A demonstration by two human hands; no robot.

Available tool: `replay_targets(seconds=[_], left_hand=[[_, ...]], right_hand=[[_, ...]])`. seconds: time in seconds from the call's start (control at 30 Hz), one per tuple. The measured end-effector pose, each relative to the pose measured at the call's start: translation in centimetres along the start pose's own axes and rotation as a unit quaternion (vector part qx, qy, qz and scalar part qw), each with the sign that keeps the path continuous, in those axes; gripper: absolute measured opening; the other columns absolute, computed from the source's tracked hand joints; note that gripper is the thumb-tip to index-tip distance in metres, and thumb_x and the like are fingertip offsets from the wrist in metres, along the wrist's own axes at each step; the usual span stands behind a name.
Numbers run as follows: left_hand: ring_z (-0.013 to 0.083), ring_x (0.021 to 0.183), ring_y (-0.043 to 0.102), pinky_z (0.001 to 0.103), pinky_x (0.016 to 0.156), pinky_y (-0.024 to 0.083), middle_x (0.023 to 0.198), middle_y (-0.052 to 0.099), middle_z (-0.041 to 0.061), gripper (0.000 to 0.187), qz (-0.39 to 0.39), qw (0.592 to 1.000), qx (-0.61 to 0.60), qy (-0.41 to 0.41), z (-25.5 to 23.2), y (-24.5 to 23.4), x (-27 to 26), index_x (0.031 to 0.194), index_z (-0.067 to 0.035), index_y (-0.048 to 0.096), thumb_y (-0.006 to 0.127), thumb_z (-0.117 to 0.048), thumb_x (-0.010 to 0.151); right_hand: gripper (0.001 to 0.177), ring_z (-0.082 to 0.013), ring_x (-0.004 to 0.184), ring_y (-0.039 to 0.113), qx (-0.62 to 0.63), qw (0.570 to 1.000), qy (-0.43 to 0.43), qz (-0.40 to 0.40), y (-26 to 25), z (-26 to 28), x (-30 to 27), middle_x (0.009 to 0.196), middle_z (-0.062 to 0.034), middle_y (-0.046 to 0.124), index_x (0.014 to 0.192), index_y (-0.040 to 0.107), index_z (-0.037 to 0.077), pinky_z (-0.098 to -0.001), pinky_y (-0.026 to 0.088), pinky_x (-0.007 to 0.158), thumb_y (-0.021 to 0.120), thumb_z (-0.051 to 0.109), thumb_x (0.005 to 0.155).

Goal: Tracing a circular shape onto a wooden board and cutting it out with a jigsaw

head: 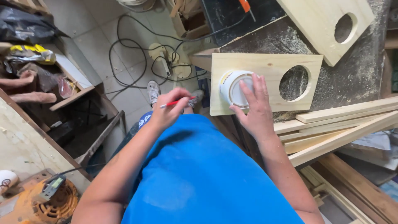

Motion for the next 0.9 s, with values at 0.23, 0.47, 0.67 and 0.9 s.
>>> replay_targets(seconds=[0.23,0.47,0.67,0.9], left_hand=[[0.0293,0.081,0.076,0.038,0.075,0.059,0.078,0.076,0.005,0.01,0.023,0.995,0.015,0.096,-1.6,4.9,6.8,0.092,-0.019,0.074,0.078,-0.015,0.084],[0.0347,0.104,0.075,0.046,0.092,0.06,0.105,0.079,0.011,0.02,0.085,0.993,0.046,0.07,-1.6,6.7,7.1,0.116,-0.016,0.074,0.063,-0.008,0.102],[0.0309,0.099,0.076,0.042,0.09,0.06,0.104,0.077,0.011,0.027,0.13,0.986,0.088,0.056,-0.3,7.5,6.8,0.126,-0.015,0.071,0.064,-0.004,0.102],[0.0319,0.098,0.076,0.042,0.086,0.06,0.104,0.076,0.011,0.031,0.13,0.987,0.085,0.046,0.2,7.7,6.5,0.13,-0.013,0.068,0.066,-0.003,0.101]], right_hand=[[0.076,-0.0437,0.159,0.022,-0.014,0.999,0.033,0.012,-0.6,0.7,0.4,0.172,-0.0186,0.027,0.153,0.056,0.017,-0.0675,0.04,0.119,0.09,0.029,0.086],[0.085,-0.0521,0.149,0.04,0.015,0.995,0.097,-0.012,-0.8,-0.8,0.2,0.167,-0.0246,0.027,0.148,0.057,0.024,-0.0697,0.048,0.111,0.098,0.028,0.074],[0.088,-0.052,0.143,0.045,0.015,0.995,0.091,-0.035,-1.4,-1.0,0.4,0.162,-0.0236,0.032,0.148,0.057,0.022,-0.0696,0.051,0.106,0.099,0.029,0.07],[0.088,-0.048,0.142,0.047,0.032,0.996,0.071,-0.048,-1.5,-1.1,0.3,0.162,-0.0202,0.034,0.147,0.061,0.021,-0.0642,0.05,0.109,0.1,0.027,0.069]])
Point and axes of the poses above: each hand's wrist, its own x-axis towards the middle knuckle, its own y-axis out of the palm, z = x × y, the point moved 10 cm from there along x, towards the middle knuckle
